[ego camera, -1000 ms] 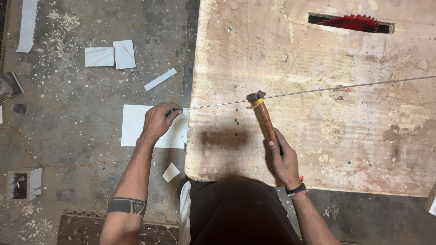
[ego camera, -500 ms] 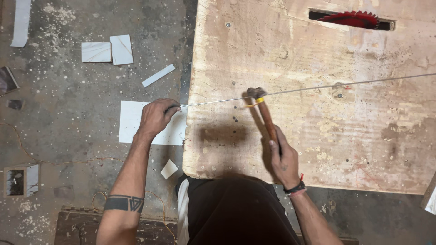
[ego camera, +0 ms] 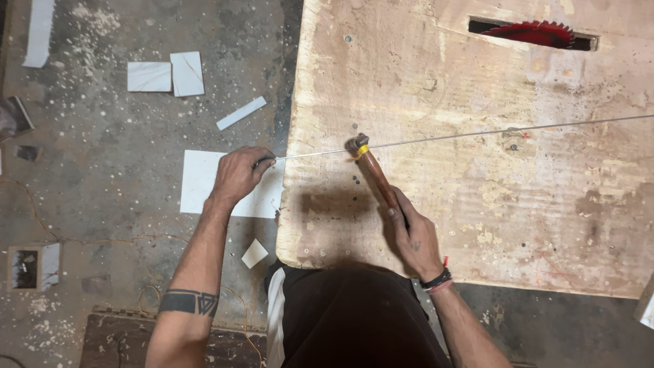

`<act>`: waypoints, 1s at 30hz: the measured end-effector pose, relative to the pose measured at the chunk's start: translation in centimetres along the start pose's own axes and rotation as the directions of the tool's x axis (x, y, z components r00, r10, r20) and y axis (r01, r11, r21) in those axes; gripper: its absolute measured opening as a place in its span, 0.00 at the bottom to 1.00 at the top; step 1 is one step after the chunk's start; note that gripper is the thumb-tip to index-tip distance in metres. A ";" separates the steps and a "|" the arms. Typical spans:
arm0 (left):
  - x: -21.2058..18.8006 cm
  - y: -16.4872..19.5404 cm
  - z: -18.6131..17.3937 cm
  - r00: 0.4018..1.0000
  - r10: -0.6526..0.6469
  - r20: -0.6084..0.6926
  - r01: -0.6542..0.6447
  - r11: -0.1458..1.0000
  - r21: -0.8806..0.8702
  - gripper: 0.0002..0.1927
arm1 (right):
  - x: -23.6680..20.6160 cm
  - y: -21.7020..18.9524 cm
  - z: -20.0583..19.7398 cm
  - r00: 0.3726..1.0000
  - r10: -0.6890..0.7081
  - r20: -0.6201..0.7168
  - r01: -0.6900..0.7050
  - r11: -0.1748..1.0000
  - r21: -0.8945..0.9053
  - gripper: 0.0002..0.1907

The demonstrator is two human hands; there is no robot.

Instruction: The person holds a long thin metal wire against a wooden workbench and hammers along its length to straighten it, repositioning the wire and working section by section with a hammer.

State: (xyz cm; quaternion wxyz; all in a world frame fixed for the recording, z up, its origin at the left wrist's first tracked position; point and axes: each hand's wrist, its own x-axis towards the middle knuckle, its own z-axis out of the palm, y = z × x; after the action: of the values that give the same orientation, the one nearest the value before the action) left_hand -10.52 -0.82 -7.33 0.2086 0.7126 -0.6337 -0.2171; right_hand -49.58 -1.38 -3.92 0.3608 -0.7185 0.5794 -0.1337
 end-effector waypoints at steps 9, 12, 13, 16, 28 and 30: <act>-0.3 -0.5 -0.8 0.998 0.060 -0.031 -0.060 0.998 -0.011 0.08 | -0.1 -3.7 0.9 0.999 -0.003 0.046 0.003 1.000 -0.015 0.27; -0.5 -0.4 -1.0 0.998 0.062 -0.028 -0.062 0.998 -0.029 0.08 | -0.5 -4.9 1.4 0.984 -0.175 -0.040 0.177 0.983 0.049 0.26; -0.8 -0.3 -1.1 0.998 0.053 -0.025 -0.054 0.998 -0.033 0.08 | -0.7 -5.3 1.8 0.994 -0.110 0.007 0.109 0.994 0.017 0.27; -1.2 -0.4 -1.4 0.999 0.053 -0.006 -0.053 0.998 -0.015 0.08 | -1.0 -6.3 2.4 0.994 -0.070 0.086 0.073 0.997 -0.023 0.27; -2.2 -0.8 -1.9 0.997 0.072 0.013 -0.071 0.997 -0.004 0.09 | -1.4 -8.9 3.8 0.974 -0.196 0.117 0.185 0.978 0.101 0.26; -1.9 -0.6 -1.9 0.994 0.112 -0.005 -0.112 0.994 0.010 0.08 | -1.3 -9.0 3.8 0.968 -0.237 0.085 0.229 0.968 0.100 0.26</act>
State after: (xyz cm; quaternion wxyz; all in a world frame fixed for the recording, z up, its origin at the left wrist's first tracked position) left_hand -9.09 1.19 -6.02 0.2189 0.6773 -0.6732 -0.2001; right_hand -40.98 1.81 -0.26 0.4017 -0.7704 0.4663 -0.1663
